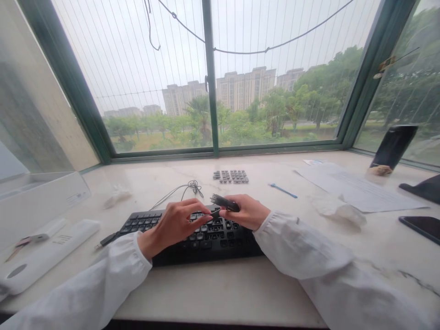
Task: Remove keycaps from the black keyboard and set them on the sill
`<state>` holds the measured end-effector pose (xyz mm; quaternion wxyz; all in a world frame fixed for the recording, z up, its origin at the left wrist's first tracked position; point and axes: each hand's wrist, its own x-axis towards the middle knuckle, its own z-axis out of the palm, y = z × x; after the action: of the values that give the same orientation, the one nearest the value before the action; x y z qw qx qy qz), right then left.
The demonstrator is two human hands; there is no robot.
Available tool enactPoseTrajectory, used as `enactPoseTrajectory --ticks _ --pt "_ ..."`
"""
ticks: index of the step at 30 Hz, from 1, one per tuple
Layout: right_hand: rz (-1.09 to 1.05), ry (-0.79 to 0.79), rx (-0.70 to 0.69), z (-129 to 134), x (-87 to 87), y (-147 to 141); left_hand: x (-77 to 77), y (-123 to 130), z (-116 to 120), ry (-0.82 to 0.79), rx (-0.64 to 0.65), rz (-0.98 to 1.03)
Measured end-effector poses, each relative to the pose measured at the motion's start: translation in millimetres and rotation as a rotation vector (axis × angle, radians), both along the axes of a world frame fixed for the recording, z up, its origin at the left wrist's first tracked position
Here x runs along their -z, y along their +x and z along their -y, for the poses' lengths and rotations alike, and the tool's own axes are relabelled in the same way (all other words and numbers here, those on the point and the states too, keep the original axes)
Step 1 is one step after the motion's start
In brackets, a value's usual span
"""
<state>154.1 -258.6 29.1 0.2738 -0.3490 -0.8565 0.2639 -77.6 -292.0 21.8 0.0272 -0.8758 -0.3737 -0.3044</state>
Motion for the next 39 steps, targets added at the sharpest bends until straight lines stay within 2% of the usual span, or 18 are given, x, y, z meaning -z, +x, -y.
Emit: enactPoseTrajectory --ticks 4,9,12,14,16,19,23,27,30,34,39 --pt "0.026 0.015 -0.012 -2 8.1 -3 5.4 0 1 0.034 -0.024 -0.062" --pt "0.08 0.087 0.039 -3 11.9 -5 10.5 3 2 0.07 -0.087 -0.109" --pt "0.039 0.14 0.147 -11 8.5 1 3.1 5 -2 0.103 -0.183 -0.102" --pt "-0.008 0.164 0.295 -20 5.7 9 -7.2 7 -10 0.119 -0.26 -0.101" --pt "-0.021 0.171 0.467 -31 3.7 20 -20.0 8 -25 0.134 -0.317 -0.122" --pt "0.046 0.158 0.687 -44 2.5 37 -38.5 10 -61 0.139 -0.327 -0.199" --pt "0.148 0.098 0.862 -52 2.6 50 -50.1 15 -121 0.053 -0.299 -0.344" --pt "0.199 0.067 0.906 -53 3.3 54 -41.9 23 -170 -0.08 -0.319 -0.476" --pt "0.201 0.065 0.911 -53 3.1 55 -29.7 29 -192 -0.107 -0.344 -0.504" --pt "0.216 0.062 0.912 -53 3.2 55 -17.7 33 -206 -0.13 -0.35 -0.528" --pt "0.236 0.08 0.893 -57 7.3 55 -13.7 33 -212 -0.141 -0.342 -0.543"
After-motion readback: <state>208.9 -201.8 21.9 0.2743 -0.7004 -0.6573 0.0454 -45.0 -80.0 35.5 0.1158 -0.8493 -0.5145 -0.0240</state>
